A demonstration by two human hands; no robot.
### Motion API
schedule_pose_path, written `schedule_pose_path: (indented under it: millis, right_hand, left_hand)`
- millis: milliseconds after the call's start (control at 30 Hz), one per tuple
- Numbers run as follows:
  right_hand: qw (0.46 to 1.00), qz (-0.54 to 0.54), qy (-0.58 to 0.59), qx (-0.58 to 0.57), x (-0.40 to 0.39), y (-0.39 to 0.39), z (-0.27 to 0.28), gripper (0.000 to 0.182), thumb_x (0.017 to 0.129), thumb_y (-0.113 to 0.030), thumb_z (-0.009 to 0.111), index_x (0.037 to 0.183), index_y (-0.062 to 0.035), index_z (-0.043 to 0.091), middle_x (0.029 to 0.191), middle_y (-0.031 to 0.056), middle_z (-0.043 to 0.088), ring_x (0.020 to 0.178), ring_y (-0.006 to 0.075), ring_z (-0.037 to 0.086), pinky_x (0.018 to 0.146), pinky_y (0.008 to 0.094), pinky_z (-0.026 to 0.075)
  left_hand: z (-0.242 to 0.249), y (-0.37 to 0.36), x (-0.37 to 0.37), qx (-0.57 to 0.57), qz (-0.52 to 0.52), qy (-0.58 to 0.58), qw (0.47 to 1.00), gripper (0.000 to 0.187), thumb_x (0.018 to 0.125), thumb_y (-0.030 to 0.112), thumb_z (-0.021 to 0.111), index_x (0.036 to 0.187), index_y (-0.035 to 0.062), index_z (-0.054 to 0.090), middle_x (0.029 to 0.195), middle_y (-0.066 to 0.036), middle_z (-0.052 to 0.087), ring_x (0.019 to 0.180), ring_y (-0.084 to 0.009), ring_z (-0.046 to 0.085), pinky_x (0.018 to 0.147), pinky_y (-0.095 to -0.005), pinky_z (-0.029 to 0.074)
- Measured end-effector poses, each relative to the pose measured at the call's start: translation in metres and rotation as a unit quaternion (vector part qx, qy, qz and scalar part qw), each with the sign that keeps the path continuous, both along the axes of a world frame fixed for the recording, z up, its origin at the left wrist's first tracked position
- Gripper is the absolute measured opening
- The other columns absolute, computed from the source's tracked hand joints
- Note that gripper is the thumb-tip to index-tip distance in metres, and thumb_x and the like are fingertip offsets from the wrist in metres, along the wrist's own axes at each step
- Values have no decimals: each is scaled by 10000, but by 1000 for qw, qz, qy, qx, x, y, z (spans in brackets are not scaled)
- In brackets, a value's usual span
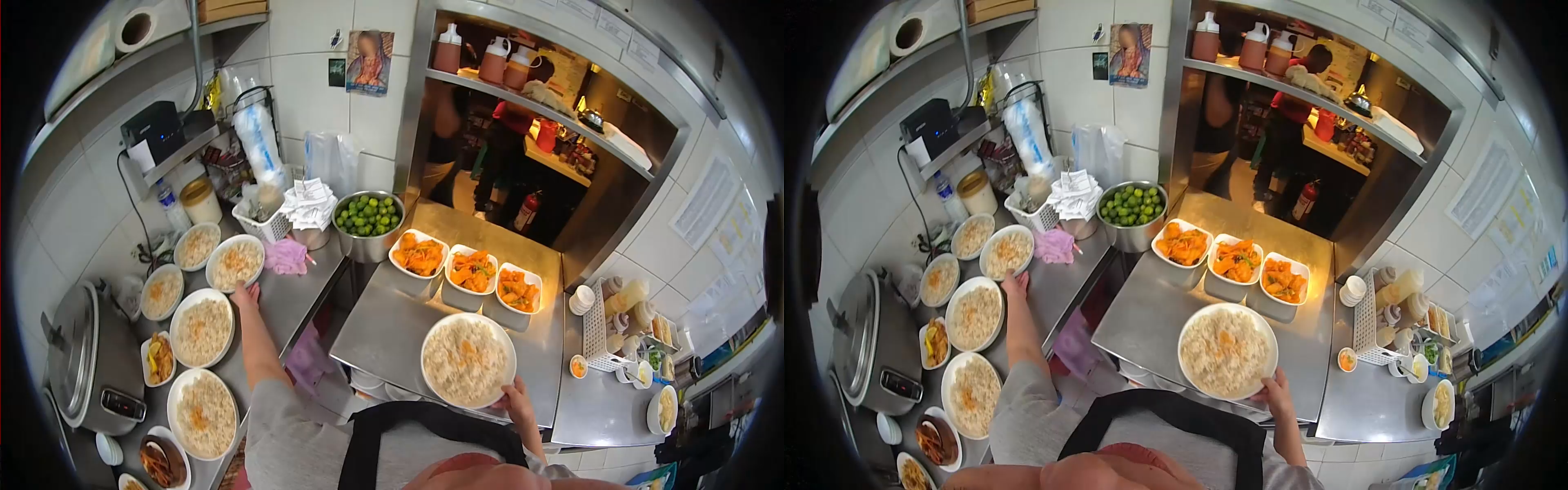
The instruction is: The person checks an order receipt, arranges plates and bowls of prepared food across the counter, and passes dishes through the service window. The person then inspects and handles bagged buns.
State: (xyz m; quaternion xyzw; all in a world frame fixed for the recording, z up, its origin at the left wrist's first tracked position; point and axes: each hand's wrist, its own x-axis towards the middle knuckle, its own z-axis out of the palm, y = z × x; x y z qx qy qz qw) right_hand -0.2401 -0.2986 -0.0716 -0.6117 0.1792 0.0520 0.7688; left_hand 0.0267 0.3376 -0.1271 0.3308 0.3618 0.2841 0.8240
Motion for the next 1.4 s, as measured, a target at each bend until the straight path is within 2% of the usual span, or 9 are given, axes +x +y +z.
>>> schedule_pose_path:
  millis: [200, 300, 533, 700, 833, 967, 1133, 1233, 1400]
  right_hand:
    - [999, -31, 13, 5, -29, -20, 6, 381, 749, -44, 401, 1117, -17, 303, 885, 184, 556, 613, 249, 610, 466, 309, 535]
    - [999, -28, 22, -13, -30, -22, 11, 391, 746, -60, 404, 1122, -30, 301, 899, 184, 550, 625, 248, 611, 465, 300, 536]
    - [1000, -7, 12, -3, -30, -24, 5, 401, 748, -45, 385, 1141, -40, 304, 929, 164, 546, 666, 239, 612, 480, 300, 540]
    - [999, -13, -33, -24, -29, -27, -5, 377, 754, -48, 394, 1129, -26, 358, 900, 137, 566, 636, 200, 608, 434, 265, 518]
    - [998, -28, -39, -36, -29, -33, -7, 359, 761, -61, 412, 1109, 17, 374, 853, 148, 577, 576, 190, 602, 429, 252, 512]
    - [995, -92, -21, -23, -44, -46, 3, 352, 767, -60, 413, 1104, 29, 367, 853, 156, 573, 585, 189, 603, 432, 245, 513]
    - [989, -144, -14, -26, -72, -89, 1, 345, 783, -74, 410, 1117, 4, 370, 856, 134, 570, 597, 177, 596, 438, 235, 504]
    - [987, -154, -20, -31, -86, -116, -3, 314, 798, -102, 428, 1104, -38, 410, 888, 106, 563, 647, 170, 586, 470, 230, 484]
    - [994, -108, 16, 11, -93, -141, -2, 397, 830, -186, 499, 1187, -79, 364, 1000, 92, 540, 809, 184, 573, 551, 264, 487]
  left_hand:
    - [1, -1, 7, -2, 76, -34, 997, 348, 696, 35, 491, 1013, -47, 375, 851, -182, 529, 682, -275, 580, 580, -390, 549]
    - [14, -6, 5, -27, 88, -47, 995, 460, 693, 6, 471, 1106, 3, 269, 912, -186, 511, 661, -269, 590, 527, -329, 549]
    - [65, -51, -38, 119, 39, -65, 990, 470, 708, 5, 433, 1135, 22, 237, 963, -188, 498, 683, -273, 592, 524, -341, 543]
    - [52, -79, -85, 75, -11, -68, 995, 498, 709, -10, 410, 1174, 28, 237, 959, -194, 507, 679, -299, 595, 519, -350, 544]
    - [53, -125, -139, 99, -115, -49, 987, 454, 683, 13, 394, 1131, -6, 321, 902, -182, 559, 728, -313, 600, 594, -334, 548]
    - [74, -200, -192, 108, -276, -38, 954, 423, 650, 50, 458, 1060, -39, 408, 886, -164, 564, 665, -217, 596, 562, -326, 552]
    - [48, -294, -199, 40, -510, -2, 859, 481, 647, 80, 453, 1107, -40, 380, 935, -180, 558, 773, -278, 601, 612, -363, 538]
    - [40, -348, -186, 51, -596, 19, 801, 478, 645, 78, 474, 1094, -62, 387, 978, -182, 545, 799, -274, 598, 662, -363, 525]
    - [33, -381, -171, 57, -656, -24, 753, 541, 707, 184, 533, 1188, 35, 335, 954, -146, 557, 745, -238, 602, 649, -330, 521]
